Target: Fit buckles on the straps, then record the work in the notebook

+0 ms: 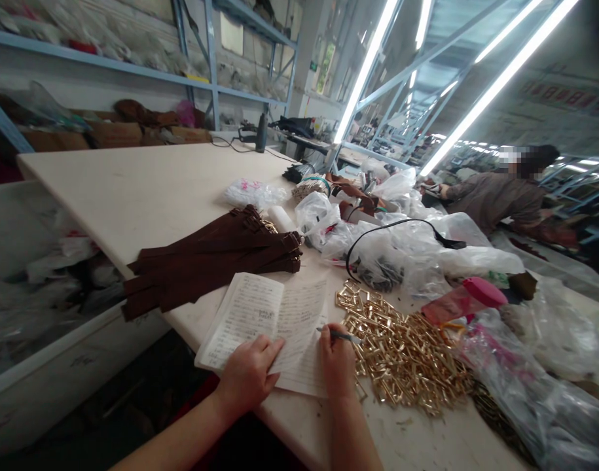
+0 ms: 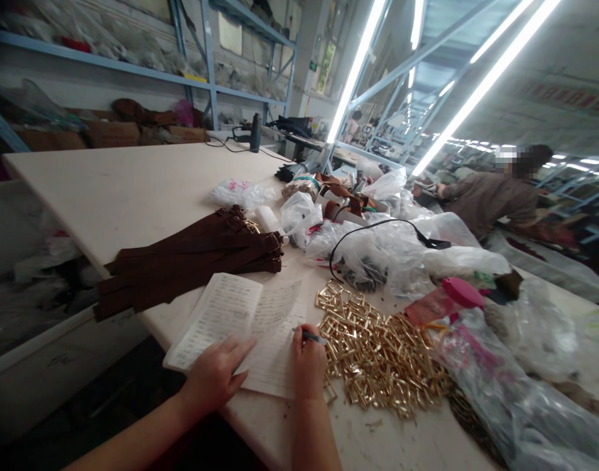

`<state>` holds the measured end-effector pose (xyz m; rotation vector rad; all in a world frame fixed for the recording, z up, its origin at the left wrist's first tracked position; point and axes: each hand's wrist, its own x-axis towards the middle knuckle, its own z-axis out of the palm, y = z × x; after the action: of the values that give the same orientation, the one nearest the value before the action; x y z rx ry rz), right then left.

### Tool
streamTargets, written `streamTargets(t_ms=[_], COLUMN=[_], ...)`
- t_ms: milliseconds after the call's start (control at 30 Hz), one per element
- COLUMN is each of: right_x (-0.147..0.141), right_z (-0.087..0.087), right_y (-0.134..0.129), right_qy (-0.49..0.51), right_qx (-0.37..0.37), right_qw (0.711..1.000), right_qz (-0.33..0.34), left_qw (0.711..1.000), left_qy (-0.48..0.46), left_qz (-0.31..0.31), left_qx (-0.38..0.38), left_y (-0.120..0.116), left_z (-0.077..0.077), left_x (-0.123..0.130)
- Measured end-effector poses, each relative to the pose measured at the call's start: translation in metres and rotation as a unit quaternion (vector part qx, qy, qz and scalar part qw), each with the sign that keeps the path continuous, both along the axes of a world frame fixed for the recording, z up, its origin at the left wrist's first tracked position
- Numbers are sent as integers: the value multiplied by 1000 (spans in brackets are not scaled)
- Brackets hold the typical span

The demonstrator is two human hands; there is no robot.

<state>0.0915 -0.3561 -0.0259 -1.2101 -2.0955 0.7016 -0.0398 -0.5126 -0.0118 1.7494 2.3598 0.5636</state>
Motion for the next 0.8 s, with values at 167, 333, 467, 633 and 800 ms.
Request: streamTargets(t_ms=[167, 333, 467, 633, 800], right_x=[-1, -2, -2, -2, -2], right_z=[1, 2, 1, -2, -2], right_y=[-2, -3, -3, -2, -2], right_qy=[-7, -12, -14, -10, -1], right_qx=[4, 10, 17, 28, 31], right_qw=[1000, 1000, 999, 999, 999], right_qz=[-4, -22, -31, -38, -44], left_qw=[1000, 1000, 1000, 1000, 1000], left_qy=[-4, -3, -3, -8, -9], left_qz=[2, 3, 2, 0, 4], left_qx=[0, 6, 9, 1, -9], left_y=[0, -1, 0, 0, -2], left_z=[-1, -2, -2, -1, 0], left_x=[0, 0, -1, -1, -1])
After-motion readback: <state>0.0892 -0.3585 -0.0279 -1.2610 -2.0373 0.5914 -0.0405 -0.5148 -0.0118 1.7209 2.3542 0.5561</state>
